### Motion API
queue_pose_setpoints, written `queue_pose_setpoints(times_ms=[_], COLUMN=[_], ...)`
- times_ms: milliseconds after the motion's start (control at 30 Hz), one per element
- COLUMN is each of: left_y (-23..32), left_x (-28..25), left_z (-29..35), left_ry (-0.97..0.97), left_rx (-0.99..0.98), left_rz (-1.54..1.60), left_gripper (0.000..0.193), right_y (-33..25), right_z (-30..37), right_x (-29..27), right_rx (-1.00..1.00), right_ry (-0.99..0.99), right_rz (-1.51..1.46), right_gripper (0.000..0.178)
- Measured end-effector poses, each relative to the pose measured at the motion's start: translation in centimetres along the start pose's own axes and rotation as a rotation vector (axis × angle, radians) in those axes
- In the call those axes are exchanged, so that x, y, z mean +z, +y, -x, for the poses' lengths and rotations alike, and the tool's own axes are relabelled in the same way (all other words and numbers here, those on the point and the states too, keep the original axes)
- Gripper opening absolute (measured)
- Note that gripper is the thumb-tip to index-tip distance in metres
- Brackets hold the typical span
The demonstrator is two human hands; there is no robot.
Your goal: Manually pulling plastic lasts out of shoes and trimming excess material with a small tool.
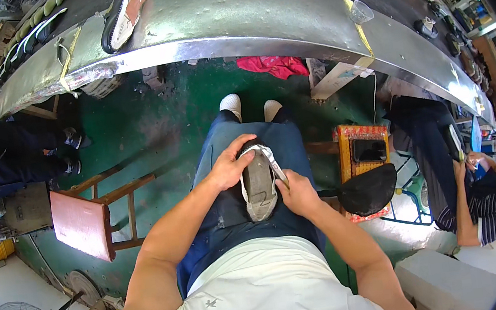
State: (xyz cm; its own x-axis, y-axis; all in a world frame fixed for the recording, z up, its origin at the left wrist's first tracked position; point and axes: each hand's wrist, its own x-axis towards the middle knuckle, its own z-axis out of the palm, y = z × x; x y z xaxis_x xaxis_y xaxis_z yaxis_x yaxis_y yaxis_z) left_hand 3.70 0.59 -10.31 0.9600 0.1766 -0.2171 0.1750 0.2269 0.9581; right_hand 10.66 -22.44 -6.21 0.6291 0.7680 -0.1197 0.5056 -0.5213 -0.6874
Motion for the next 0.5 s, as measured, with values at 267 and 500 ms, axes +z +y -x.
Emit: queue_pose_setpoints(times_ms=[267,500], left_y=[7.0,6.8], left_x=[3.1,7.2], left_z=[4.7,9.4], left_ry=[-0.025,-0.288], left_rx=[0.349,0.519], left_rz=[-0.298,-0.568], left_gripper=[0.066,0.107], right_y=[-1.7,-4.0], right_z=[3.9,2.6], right_x=[-6.4,-2.8], right_rx=[0.274,0.297], right_ry=[-0.051,0.001], right_rz=[-0.593,-0.791], right_gripper=[0.03,0.049])
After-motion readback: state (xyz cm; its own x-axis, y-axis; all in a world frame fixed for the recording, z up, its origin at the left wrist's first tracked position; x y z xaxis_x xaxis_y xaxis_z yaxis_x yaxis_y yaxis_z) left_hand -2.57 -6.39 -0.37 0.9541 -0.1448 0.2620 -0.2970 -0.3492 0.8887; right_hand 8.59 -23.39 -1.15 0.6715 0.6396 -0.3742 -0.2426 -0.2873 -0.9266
